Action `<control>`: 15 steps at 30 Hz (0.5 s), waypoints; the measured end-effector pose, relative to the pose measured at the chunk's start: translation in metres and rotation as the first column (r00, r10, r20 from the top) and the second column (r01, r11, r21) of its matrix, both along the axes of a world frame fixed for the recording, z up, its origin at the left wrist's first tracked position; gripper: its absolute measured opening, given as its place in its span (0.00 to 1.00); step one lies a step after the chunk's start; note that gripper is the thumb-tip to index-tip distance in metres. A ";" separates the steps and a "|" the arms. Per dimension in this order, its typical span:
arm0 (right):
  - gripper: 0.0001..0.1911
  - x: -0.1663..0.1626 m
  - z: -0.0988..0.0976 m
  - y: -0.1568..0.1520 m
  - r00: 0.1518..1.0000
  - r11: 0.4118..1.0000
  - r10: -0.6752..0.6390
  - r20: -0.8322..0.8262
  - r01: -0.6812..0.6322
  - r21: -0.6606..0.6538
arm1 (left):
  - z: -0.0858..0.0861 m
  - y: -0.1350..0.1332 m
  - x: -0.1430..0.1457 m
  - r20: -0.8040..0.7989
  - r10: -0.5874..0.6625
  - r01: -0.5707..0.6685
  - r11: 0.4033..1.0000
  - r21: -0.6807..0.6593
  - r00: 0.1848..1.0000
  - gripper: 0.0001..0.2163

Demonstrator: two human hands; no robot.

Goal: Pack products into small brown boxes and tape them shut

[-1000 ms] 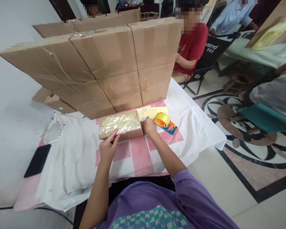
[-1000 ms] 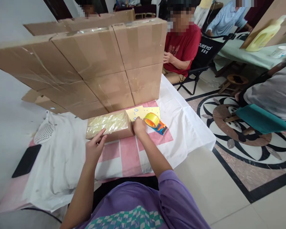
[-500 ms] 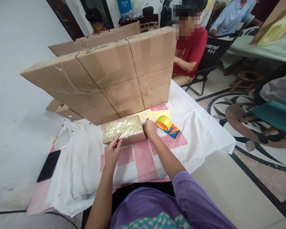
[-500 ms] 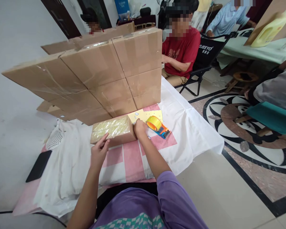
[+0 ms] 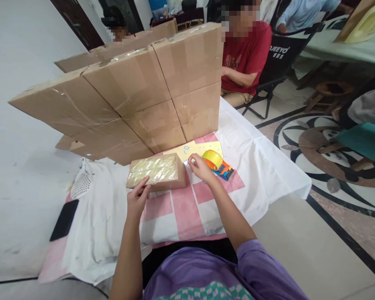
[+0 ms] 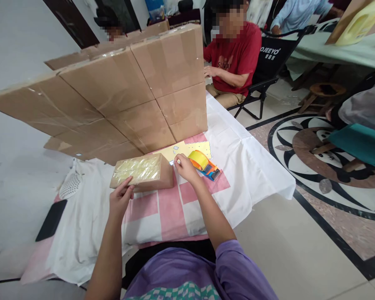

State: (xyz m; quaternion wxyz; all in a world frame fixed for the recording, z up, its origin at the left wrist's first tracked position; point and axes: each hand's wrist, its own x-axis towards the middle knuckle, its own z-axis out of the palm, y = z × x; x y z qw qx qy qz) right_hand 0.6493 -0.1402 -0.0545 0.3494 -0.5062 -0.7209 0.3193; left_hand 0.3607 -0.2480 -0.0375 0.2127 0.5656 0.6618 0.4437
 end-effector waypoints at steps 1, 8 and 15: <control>0.06 0.005 -0.001 -0.001 0.994 0.997 0.080 -0.080 -0.079 0.022 | -0.001 0.001 -0.002 0.023 0.001 -0.001 1.000 -0.003 1.000 0.26; 0.08 0.009 -0.007 -0.004 0.906 0.935 0.351 -0.237 -0.328 0.132 | -0.007 0.004 0.004 0.100 0.054 -0.056 0.998 0.021 0.994 0.26; 0.08 -0.005 -0.010 -0.007 0.935 0.959 0.283 -0.212 -0.271 0.083 | -0.011 0.004 0.013 0.179 0.096 -0.106 0.993 0.047 0.979 0.27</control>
